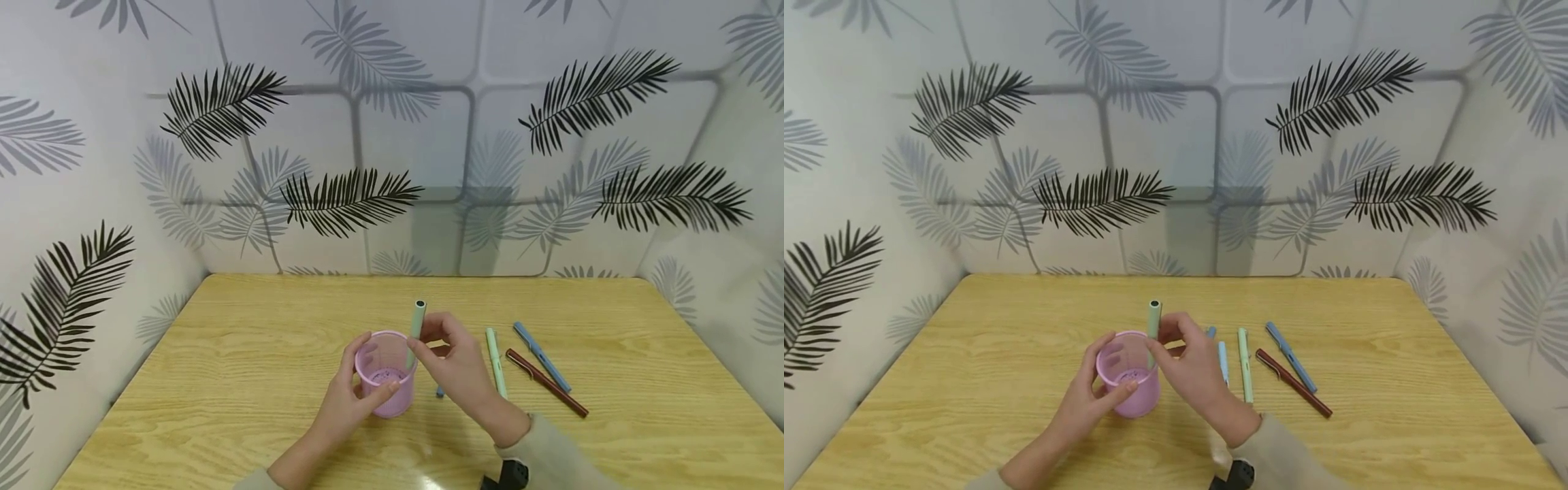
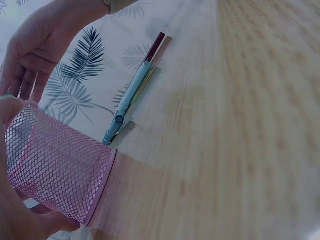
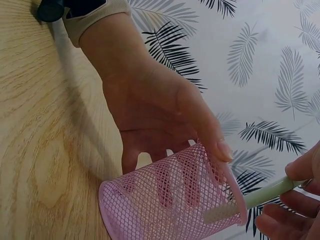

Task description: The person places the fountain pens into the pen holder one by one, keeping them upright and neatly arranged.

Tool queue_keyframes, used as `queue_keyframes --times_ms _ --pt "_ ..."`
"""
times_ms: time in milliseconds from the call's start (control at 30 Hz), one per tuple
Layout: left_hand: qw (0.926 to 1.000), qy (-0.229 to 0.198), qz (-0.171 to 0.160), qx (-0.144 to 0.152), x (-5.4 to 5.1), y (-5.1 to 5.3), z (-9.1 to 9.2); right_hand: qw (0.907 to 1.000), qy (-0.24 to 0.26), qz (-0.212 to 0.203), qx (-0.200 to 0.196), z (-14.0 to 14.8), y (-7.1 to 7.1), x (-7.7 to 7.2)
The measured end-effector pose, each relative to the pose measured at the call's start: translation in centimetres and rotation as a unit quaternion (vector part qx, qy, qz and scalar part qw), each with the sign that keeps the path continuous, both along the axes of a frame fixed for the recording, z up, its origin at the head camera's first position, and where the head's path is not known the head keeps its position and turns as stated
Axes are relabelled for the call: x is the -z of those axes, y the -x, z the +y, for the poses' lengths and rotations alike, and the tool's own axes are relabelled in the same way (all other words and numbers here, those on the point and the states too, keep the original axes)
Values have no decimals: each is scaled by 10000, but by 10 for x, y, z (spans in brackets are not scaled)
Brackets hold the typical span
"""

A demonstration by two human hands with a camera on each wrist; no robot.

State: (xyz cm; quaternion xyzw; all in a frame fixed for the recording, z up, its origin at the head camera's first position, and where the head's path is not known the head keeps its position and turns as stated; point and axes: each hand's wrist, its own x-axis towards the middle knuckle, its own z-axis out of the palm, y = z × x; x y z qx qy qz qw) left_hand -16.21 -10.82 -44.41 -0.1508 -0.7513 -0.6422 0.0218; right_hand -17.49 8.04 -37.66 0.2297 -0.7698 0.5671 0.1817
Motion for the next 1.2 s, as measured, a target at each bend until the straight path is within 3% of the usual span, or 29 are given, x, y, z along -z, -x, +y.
queue_keyframes --times_ms 100,200,333,400,633,1200 --pt "10000 1 -33 28 0 0 0 9997 -203 91 97 2 5 8" --pt "10000 -22 -32 23 -1 0 0 9991 -361 94 182 2 1 3" --pt "10000 -32 -20 -24 -1 -1 0 9983 -524 -115 231 3 0 7" --pt "10000 -24 -19 -34 -1 -1 0 9979 -574 -230 191 5 6 18" --pt "10000 -22 -24 -3 1 -1 0 9950 -885 -446 112 7 7 24" --pt "9998 68 177 28 1 -2 0 9940 -996 -451 94 17 5 30"
